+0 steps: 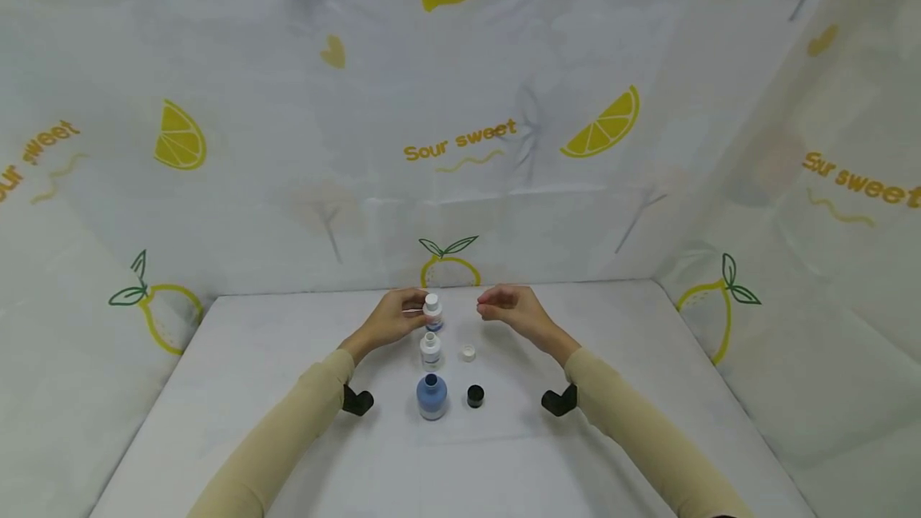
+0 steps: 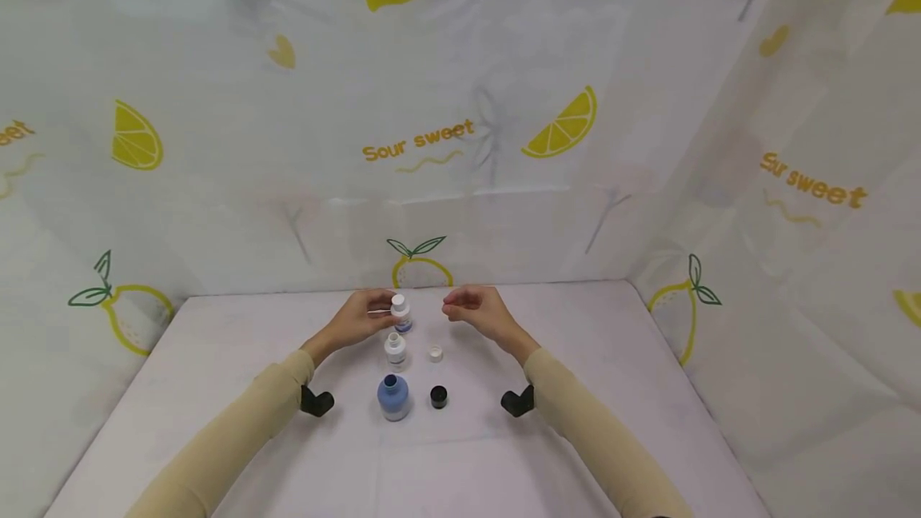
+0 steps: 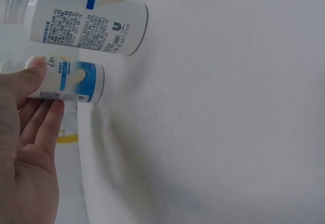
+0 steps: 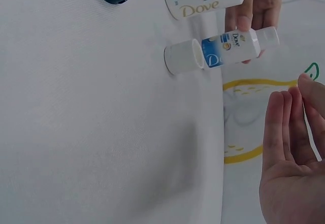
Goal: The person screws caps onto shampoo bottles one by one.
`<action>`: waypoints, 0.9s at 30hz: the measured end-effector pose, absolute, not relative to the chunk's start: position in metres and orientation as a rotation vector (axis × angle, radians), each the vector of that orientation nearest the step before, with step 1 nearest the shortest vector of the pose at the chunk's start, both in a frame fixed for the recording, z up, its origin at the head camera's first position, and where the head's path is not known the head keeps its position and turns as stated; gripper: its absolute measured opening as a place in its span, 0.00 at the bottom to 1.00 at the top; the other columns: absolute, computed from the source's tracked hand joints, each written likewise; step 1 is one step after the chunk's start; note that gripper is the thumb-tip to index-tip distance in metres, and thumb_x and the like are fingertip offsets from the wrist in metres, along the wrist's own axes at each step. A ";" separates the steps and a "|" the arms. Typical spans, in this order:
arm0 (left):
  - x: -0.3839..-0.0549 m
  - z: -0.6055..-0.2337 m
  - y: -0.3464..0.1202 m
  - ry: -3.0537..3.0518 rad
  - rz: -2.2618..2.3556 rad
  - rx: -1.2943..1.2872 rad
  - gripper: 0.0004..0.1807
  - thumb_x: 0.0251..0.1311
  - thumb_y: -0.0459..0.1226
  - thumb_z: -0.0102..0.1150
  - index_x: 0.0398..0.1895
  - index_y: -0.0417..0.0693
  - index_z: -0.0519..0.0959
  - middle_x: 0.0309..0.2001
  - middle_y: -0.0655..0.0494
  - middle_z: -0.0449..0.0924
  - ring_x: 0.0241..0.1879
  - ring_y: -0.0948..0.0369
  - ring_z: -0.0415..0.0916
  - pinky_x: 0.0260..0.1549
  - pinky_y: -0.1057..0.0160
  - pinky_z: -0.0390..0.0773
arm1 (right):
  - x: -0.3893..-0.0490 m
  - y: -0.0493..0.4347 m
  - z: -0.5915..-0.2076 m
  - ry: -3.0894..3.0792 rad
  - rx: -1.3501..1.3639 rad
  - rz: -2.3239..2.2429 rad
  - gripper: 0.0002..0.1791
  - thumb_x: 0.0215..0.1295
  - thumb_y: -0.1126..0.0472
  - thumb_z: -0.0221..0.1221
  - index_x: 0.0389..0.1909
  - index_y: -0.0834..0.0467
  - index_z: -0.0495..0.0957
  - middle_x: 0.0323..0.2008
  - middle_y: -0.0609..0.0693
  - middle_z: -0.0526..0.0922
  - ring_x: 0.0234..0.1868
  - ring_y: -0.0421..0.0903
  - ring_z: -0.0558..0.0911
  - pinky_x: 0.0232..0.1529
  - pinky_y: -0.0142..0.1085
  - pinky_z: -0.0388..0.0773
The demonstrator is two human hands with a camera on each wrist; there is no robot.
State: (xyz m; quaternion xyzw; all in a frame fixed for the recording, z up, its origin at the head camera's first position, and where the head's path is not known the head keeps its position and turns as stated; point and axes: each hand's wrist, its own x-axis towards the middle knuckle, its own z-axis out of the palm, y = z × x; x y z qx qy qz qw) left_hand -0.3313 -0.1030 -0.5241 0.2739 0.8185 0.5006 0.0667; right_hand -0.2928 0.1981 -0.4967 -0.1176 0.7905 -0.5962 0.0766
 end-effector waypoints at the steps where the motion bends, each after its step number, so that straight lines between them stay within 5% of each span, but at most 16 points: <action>1: -0.331 -0.525 -0.103 2.466 1.510 0.835 0.24 0.68 0.30 0.72 0.65 0.29 0.79 0.62 0.33 0.85 0.65 0.38 0.84 0.64 0.53 0.86 | -0.292 0.199 -0.497 2.368 -0.345 -1.787 0.15 0.74 0.61 0.69 0.55 0.67 0.85 0.49 0.57 0.91 0.46 0.42 0.90 0.55 0.34 0.90; 8: -0.330 -0.527 -0.103 2.465 1.491 0.839 0.26 0.70 0.30 0.70 0.68 0.29 0.78 0.66 0.33 0.83 0.67 0.39 0.83 0.65 0.53 0.85 | -0.289 0.200 -0.499 2.343 -0.317 -1.817 0.13 0.75 0.63 0.68 0.53 0.68 0.85 0.54 0.73 0.87 0.50 0.54 0.91 0.56 0.38 0.91; 14: -0.323 -0.528 -0.111 2.475 1.534 0.811 0.28 0.71 0.30 0.69 0.72 0.33 0.76 0.69 0.35 0.81 0.69 0.40 0.81 0.65 0.53 0.86 | -0.290 0.200 -0.502 2.334 -0.320 -1.805 0.13 0.76 0.63 0.67 0.53 0.67 0.85 0.54 0.73 0.87 0.49 0.49 0.91 0.56 0.38 0.91; 22: -0.310 -0.530 -0.129 2.563 1.613 0.839 0.15 0.68 0.29 0.71 0.55 0.32 0.83 0.54 0.37 0.87 0.50 0.53 0.86 0.55 0.59 0.91 | -0.290 0.203 -0.508 2.324 -0.313 -1.813 0.14 0.75 0.63 0.68 0.53 0.68 0.85 0.54 0.72 0.87 0.52 0.56 0.91 0.55 0.36 0.91; 27: -0.299 -0.531 -0.137 2.471 1.543 0.875 0.13 0.73 0.32 0.67 0.57 0.37 0.85 0.55 0.41 0.88 0.56 0.51 0.87 0.58 0.60 0.89 | -0.290 0.203 -0.511 2.320 -0.300 -1.812 0.14 0.75 0.62 0.68 0.54 0.68 0.84 0.54 0.71 0.87 0.49 0.49 0.92 0.56 0.37 0.91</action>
